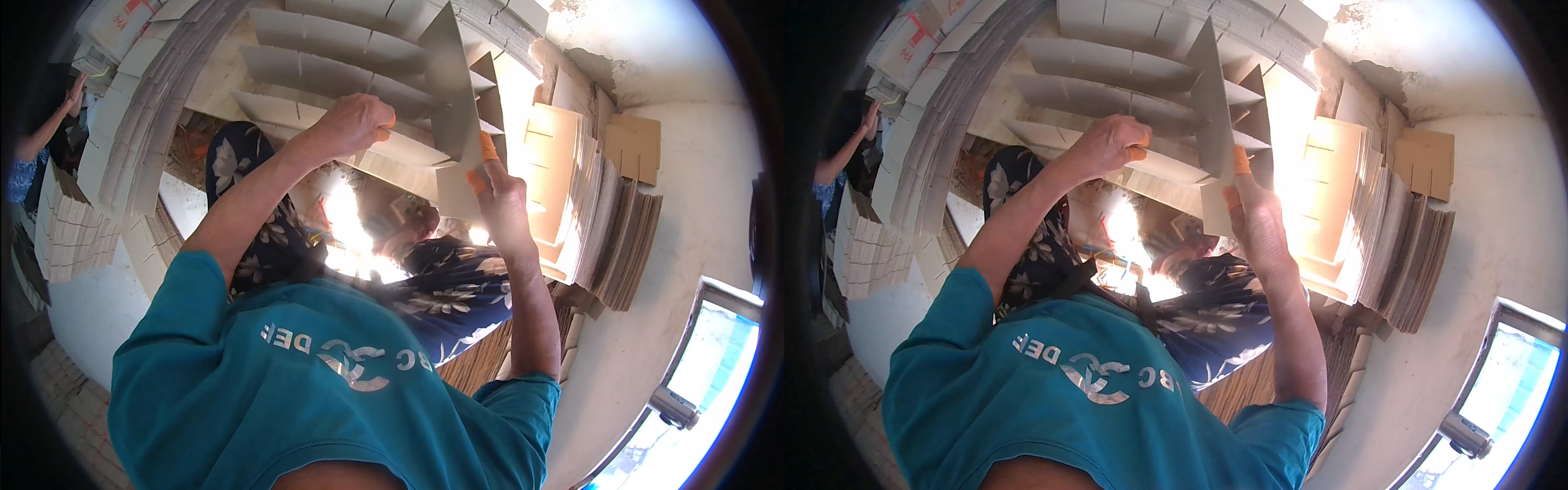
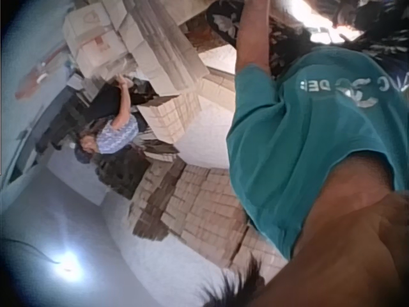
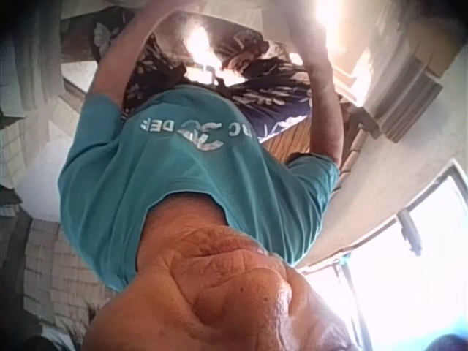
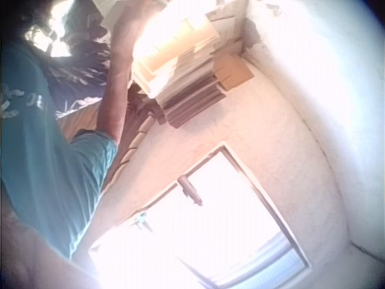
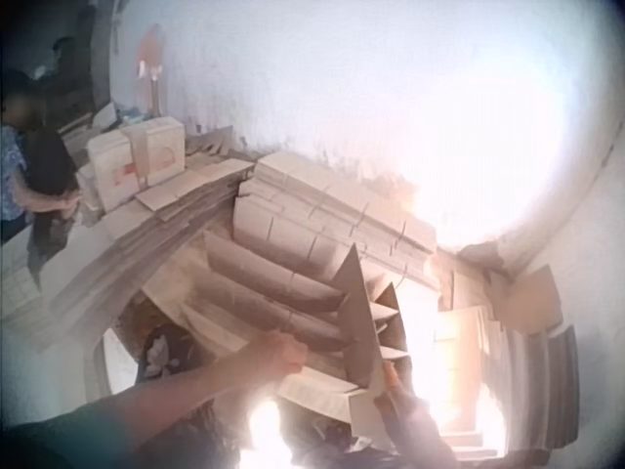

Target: The person repeatedly picks up pre-cut cardboard pieces and inserts them into slots on a larger cardboard structure. The task involves continuous manual assembly of the cardboard components.

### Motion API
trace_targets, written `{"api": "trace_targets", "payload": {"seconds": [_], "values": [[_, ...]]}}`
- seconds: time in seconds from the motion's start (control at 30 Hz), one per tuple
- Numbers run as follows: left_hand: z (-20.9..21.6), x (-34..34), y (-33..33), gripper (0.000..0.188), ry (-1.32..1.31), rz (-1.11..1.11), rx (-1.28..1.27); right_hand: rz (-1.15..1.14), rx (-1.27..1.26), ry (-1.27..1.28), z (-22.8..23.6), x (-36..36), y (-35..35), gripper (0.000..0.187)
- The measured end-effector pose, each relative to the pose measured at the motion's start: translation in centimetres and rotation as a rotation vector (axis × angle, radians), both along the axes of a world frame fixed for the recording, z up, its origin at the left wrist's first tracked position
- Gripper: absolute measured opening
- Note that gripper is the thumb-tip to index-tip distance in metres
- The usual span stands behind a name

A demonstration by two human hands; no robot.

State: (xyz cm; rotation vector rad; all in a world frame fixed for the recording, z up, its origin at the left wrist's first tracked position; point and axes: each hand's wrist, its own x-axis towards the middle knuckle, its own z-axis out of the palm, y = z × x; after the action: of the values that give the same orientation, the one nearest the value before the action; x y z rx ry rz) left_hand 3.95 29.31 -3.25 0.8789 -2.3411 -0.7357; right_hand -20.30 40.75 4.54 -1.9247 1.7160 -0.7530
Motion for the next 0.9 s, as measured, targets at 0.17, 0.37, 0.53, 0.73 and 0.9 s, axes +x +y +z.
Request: {"api": "trace_targets", "payload": {"seconds": [0.17, 0.37, 0.53, 0.73, 0.9], "values": [[2.1, -0.8, -1.7, 0.021, 0.158, 0.006, -0.161, 0.020, -0.059, -0.020, -1.3, -0.7, -0.1, 0.058], [1.7, -1.7, -5.5, 0.021, -0.120, 0.129, -0.202, 0.043, 0.210, 0.070, 2.3, -0.2, -1.8, 0.058], [0.8, -2.3, -5.0, 0.019, -0.118, 0.083, -0.053, -0.014, 0.050, 0.028, -0.8, 0.3, -1.7, 0.057], [1.4, -2.6, -5.5, 0.015, -0.156, 0.059, -0.053, -0.009, 0.199, 0.032, 0.7, 0.3, -1.3, 0.058], [1.0, -2.5, -5.9, 0.015, -0.081, 0.030, -0.100, 0.006, 0.182, 0.066, 0.0, 0.7, -2.0, 0.060]]}}
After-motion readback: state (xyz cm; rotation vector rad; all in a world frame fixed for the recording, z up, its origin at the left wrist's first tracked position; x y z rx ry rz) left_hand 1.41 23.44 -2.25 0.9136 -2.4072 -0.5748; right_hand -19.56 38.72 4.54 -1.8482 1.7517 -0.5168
